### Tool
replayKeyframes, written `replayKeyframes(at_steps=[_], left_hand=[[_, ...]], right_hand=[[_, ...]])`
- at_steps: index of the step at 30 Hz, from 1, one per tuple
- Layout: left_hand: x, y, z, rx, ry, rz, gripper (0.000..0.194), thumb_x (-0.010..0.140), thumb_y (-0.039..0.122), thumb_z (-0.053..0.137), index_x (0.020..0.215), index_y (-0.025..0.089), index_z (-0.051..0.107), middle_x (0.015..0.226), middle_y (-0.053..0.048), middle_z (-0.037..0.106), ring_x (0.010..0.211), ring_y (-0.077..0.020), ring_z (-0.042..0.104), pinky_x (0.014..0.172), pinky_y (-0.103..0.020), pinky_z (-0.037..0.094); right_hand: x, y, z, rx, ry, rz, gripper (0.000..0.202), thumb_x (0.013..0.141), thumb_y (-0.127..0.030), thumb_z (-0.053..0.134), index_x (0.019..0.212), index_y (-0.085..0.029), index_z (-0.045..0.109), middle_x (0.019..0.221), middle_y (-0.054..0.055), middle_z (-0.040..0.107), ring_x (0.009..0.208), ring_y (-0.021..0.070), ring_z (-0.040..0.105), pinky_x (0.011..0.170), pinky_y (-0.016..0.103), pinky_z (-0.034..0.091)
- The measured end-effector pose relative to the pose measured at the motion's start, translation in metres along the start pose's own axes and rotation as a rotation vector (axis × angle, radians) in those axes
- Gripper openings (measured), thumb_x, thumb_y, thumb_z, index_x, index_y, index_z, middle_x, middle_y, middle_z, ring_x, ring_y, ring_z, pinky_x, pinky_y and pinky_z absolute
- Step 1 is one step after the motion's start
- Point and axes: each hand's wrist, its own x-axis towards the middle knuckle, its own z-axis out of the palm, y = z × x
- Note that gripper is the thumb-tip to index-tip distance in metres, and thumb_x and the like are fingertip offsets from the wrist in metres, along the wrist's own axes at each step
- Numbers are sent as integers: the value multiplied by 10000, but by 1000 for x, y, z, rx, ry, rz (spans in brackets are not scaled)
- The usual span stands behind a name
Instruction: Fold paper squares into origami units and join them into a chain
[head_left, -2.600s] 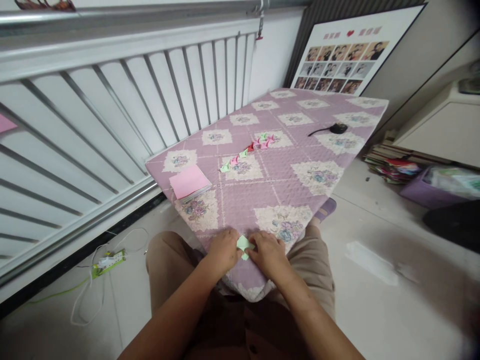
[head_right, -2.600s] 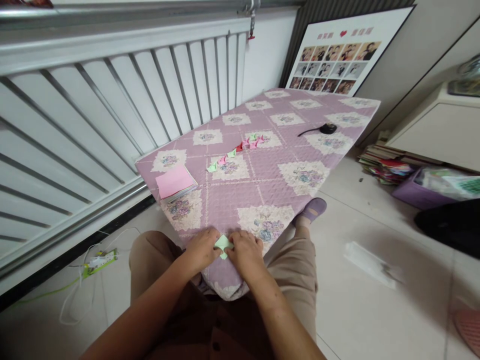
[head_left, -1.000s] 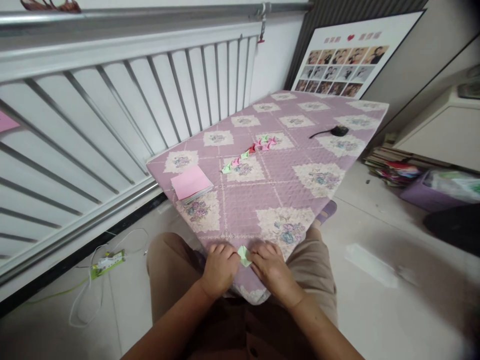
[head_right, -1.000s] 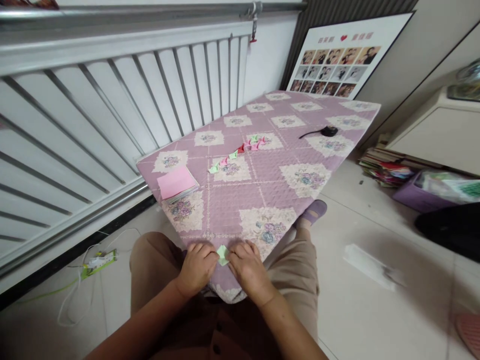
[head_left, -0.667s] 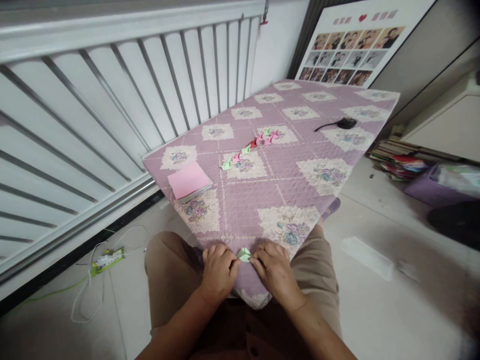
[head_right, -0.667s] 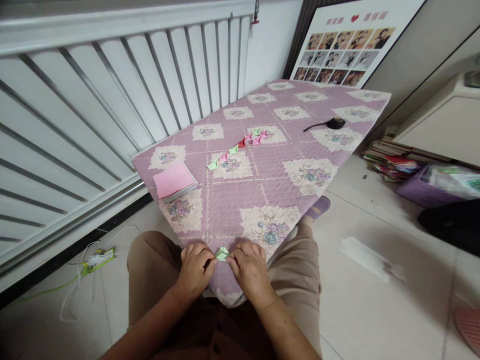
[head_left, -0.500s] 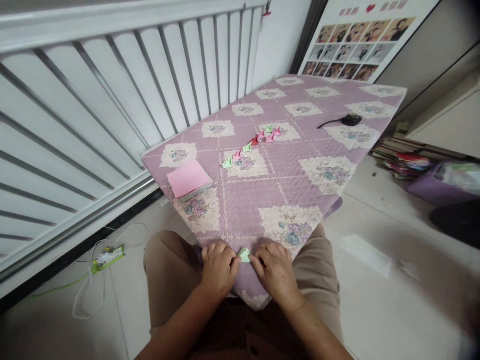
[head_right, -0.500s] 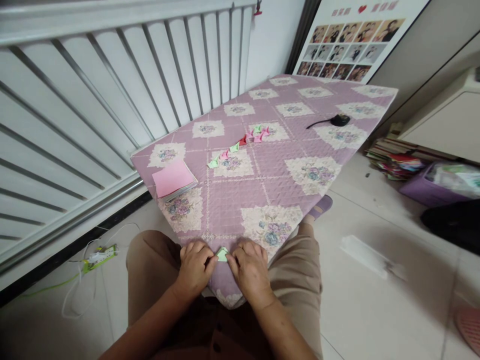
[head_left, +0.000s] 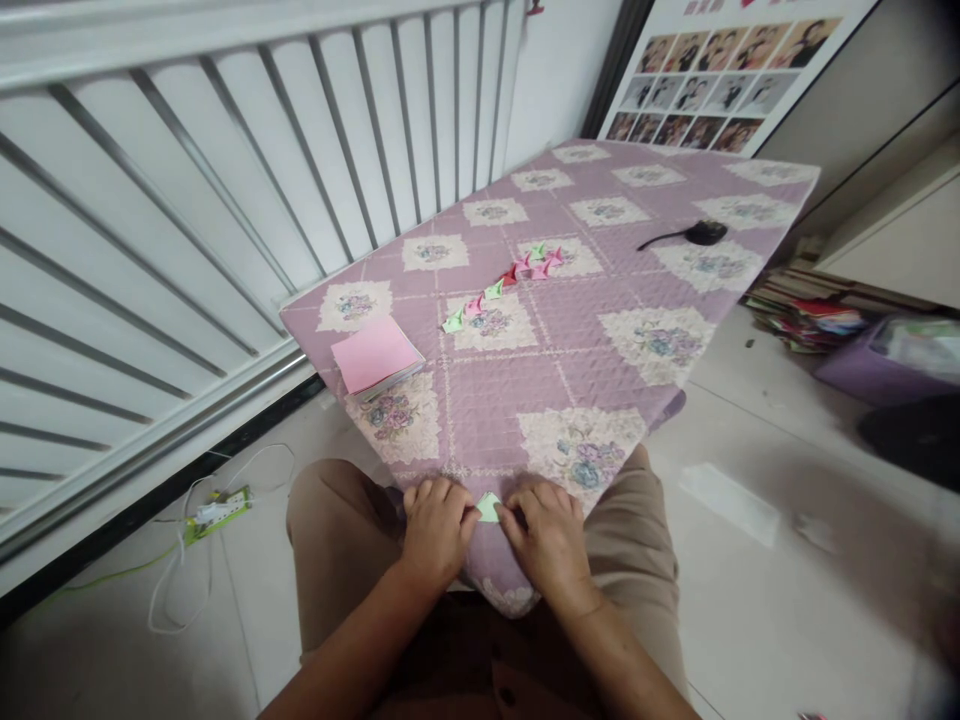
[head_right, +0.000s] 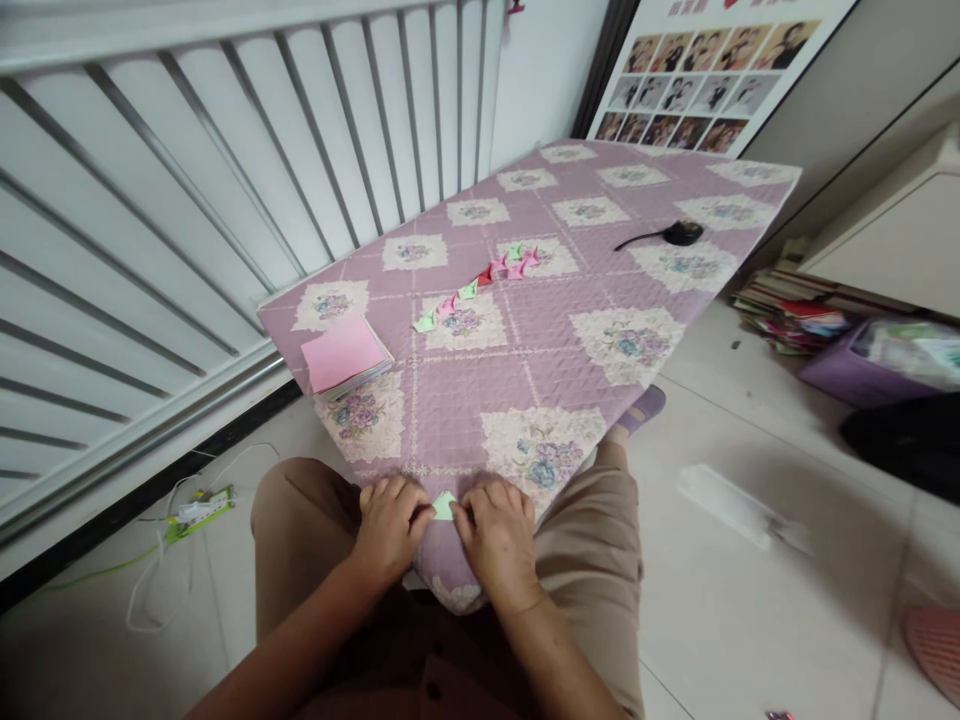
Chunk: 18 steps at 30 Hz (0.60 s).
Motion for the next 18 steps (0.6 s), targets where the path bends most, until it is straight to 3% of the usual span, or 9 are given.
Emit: replayKeyframes(at_steps=[6,10,14,18], left_hand=[[-3,-5,2,54,-144,311,291,981,329,363,1158,355,591,1084,-35,624,991,-219,488,867,-404,278],[-6,-8,4,85,-141,347,330,990,313,321,1213,340,563,1141,-49,614,1014,-229,491,861,-413,279],[-12,-11,4,69,-120,355,311,976,307,357,1191,337,580,1193,-52,599,1037,-246,491,860,-420,282],[-21,-20,1,35,-74,352,333,958,268,388,1250,341,531,1259,-38,579,1062,-262,489,859,-439,278]], right_hand=[[2,4,-1,32,-11,-7,169,891,-311,548,772,-223,631,870,44,618,897,226,498,815,358,304],[-7,4,-3,83,21,-121,195,920,-238,483,996,-236,663,989,54,656,964,219,525,881,372,311],[-24,0,-1,92,-36,-278,305,941,-198,429,1185,-253,604,1153,44,658,1093,217,524,1001,412,250],[-35,6,-1,54,-81,-272,348,927,-191,452,1242,-280,569,1242,21,630,1174,239,495,1039,454,191]])
